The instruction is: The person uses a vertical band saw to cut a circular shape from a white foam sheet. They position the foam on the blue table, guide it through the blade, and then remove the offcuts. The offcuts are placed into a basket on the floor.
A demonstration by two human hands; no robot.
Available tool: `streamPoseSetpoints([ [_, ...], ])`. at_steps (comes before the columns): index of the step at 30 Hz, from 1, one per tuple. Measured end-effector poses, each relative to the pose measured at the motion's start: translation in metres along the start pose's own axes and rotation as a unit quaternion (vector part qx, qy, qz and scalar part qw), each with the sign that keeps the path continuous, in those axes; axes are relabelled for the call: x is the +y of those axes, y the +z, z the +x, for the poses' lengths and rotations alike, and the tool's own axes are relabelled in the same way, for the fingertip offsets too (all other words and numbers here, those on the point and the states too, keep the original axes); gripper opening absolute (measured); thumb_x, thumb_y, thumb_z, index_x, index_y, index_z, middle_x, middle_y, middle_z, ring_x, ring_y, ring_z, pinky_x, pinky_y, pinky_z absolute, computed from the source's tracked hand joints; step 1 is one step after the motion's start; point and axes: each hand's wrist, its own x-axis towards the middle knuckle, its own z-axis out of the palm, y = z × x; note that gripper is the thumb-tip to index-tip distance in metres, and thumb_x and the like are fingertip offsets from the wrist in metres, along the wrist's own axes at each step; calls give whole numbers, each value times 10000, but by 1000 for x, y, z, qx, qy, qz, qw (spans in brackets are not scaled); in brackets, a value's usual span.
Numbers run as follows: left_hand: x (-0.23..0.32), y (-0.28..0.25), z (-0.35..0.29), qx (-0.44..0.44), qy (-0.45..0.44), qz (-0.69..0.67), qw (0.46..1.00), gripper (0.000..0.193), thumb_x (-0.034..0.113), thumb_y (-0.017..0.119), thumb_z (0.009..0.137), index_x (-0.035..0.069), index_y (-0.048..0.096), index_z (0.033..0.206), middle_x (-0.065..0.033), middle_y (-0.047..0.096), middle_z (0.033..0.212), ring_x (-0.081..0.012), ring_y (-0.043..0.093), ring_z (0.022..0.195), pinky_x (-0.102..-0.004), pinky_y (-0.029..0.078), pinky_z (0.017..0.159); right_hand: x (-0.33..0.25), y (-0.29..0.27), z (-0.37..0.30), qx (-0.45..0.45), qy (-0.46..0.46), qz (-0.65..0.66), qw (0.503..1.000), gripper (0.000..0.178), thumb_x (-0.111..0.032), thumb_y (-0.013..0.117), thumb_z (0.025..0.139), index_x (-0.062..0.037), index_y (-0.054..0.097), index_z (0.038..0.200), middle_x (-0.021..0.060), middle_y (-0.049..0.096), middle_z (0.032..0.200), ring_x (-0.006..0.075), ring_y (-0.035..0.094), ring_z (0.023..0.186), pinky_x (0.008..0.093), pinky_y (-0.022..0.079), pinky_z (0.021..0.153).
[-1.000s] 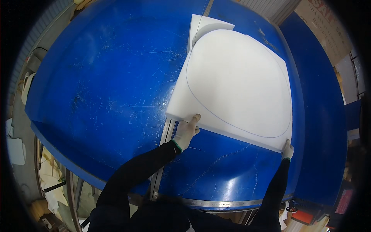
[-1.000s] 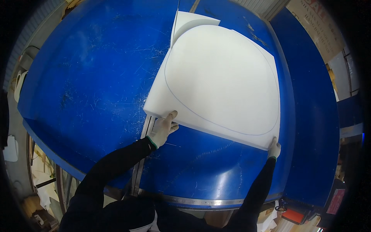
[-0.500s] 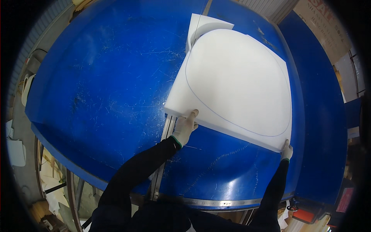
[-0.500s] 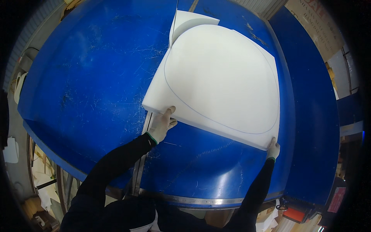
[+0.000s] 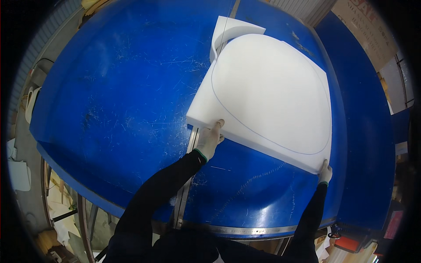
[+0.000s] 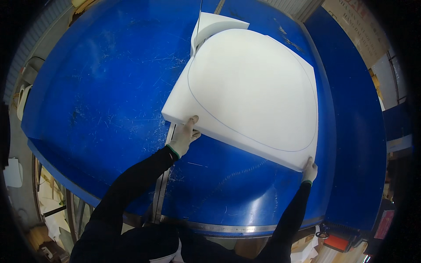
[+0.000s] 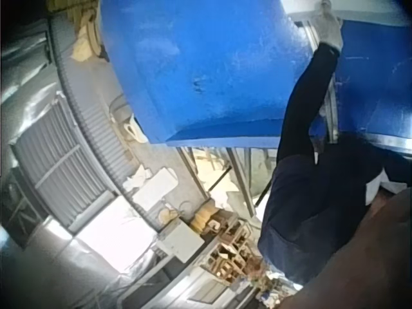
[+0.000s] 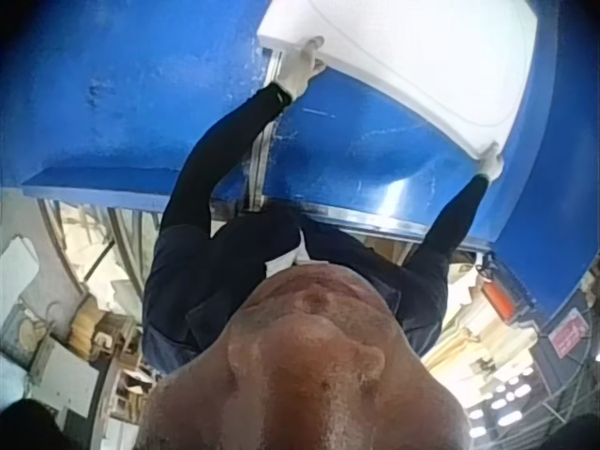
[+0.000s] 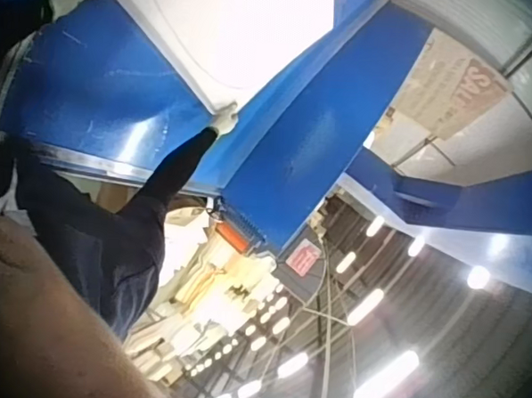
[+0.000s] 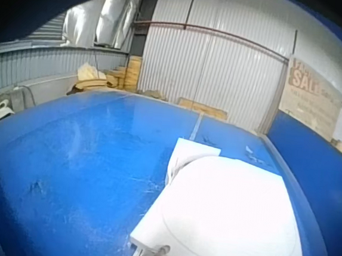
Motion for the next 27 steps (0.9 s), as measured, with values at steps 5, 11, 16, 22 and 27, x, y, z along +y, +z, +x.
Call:
streamPoseSetpoints([
  [5, 5, -6, 5, -3, -1, 8, 1000, 567, 368, 649, 971, 33, 486, 1398, -193, 514, 1376, -370, 580, 1221, -464, 490, 1085, -6, 6, -12, -9, 24, 20, 999, 722, -499, 677, 954, 122, 563, 1305, 153, 688, 1055, 192, 654, 845, 319, 531, 649],
  [11, 11, -3, 4, 3, 31, 10, 999, 565, 368, 648, 963, 25, 491, 1385, -205, 519, 1368, -369, 594, 1202, -485, 486, 1083, -11, 5, -20, -19, 34, 18, 999, 750, -507, 675, 953, 111, 534, 1354, 147, 682, 1092, 199, 661, 862, 324, 537, 654],
  [16, 16, -3, 9, 5, 33, 13, 999, 520, 358, 651, 961, 61, 510, 1364, -156, 555, 1315, -323, 623, 1130, -456, 518, 1027, -10, 8, -28, -9, 38, 49, 998, 749, -511, 676, 951, 106, 534, 1352, 148, 680, 1087, 199, 659, 858, 325, 535, 652],
  [22, 22, -2, 17, 29, 33, 18, 999, 443, 346, 654, 957, 84, 562, 1302, -105, 610, 1213, -255, 653, 1000, -418, 563, 933, -17, 10, -37, 0, 42, 18, 999, 707, -514, 669, 957, 89, 557, 1308, 87, 658, 930, 151, 617, 722, 306, 476, 559],
  [27, 23, -5, 29, 44, 31, 1, 999, 379, 343, 667, 944, 55, 621, 1186, -83, 623, 1073, -219, 628, 908, -391, 556, 872, -19, 9, -42, -23, 40, 48, 998, 667, -515, 675, 955, 66, 571, 1264, 92, 664, 949, 160, 635, 744, 302, 495, 568],
])
